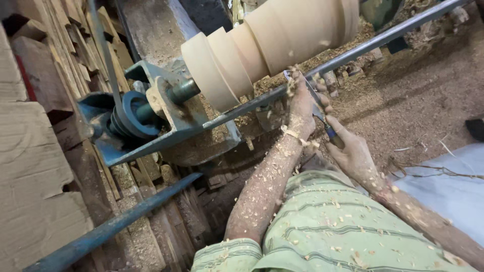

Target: The person shapes a spinning wooden workpiece on a lathe, holding a chisel against the rotating wood with both hands to cut the surface. Wood chips fly as the chisel removes material, and the person repositions the tool along the tool rest to shape different sections of the piece.

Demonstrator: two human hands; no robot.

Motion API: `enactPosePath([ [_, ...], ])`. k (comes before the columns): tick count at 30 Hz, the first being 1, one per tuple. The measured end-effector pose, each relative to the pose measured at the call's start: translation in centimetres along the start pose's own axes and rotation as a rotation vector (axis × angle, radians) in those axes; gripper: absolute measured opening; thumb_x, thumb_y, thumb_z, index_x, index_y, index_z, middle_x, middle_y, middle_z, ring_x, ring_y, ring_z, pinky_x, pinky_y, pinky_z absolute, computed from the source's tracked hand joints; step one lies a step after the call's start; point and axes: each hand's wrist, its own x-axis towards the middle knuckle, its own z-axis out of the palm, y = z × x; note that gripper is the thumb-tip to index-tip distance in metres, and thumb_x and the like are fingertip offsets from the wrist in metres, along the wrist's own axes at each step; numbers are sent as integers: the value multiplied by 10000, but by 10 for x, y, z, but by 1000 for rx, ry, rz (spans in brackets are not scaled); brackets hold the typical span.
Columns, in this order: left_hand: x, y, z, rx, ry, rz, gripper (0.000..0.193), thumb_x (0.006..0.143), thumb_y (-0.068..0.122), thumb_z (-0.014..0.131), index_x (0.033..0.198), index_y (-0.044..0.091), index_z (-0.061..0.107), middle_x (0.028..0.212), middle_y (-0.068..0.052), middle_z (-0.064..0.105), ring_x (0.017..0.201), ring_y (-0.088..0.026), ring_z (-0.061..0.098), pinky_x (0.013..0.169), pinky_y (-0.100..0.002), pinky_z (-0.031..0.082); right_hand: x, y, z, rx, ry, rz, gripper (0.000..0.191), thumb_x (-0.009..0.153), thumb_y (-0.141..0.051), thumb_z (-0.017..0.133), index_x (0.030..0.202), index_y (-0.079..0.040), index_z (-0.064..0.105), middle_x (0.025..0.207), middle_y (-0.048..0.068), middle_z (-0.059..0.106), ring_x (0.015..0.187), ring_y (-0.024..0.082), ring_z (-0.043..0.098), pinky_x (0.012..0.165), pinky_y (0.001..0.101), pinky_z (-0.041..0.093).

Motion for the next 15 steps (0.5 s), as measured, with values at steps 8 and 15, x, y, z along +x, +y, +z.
enactPosePath([
  [8, -4, 5, -5, 153, 69, -17, 736, 1019, 731, 328, 880, 48, 566, 549, -55, 546, 434, -189, 558, 414, -336, 504, 0, -1, 7, -19, -26, 61, 750, 828, -58, 671, 1546, -151, 474, 707, 219, 559, 624, 285, 591, 666, 393, 513],
  [15, -4, 3, -15, 187, 66, 16, 769, 1004, 746, 326, 892, 33, 591, 549, -69, 557, 450, -191, 585, 431, -333, 522, -2, 4, 12, 24, -12, -43, 728, 838, -58, 669, 1536, -129, 475, 891, 224, 677, 755, 288, 703, 748, 391, 546],
])
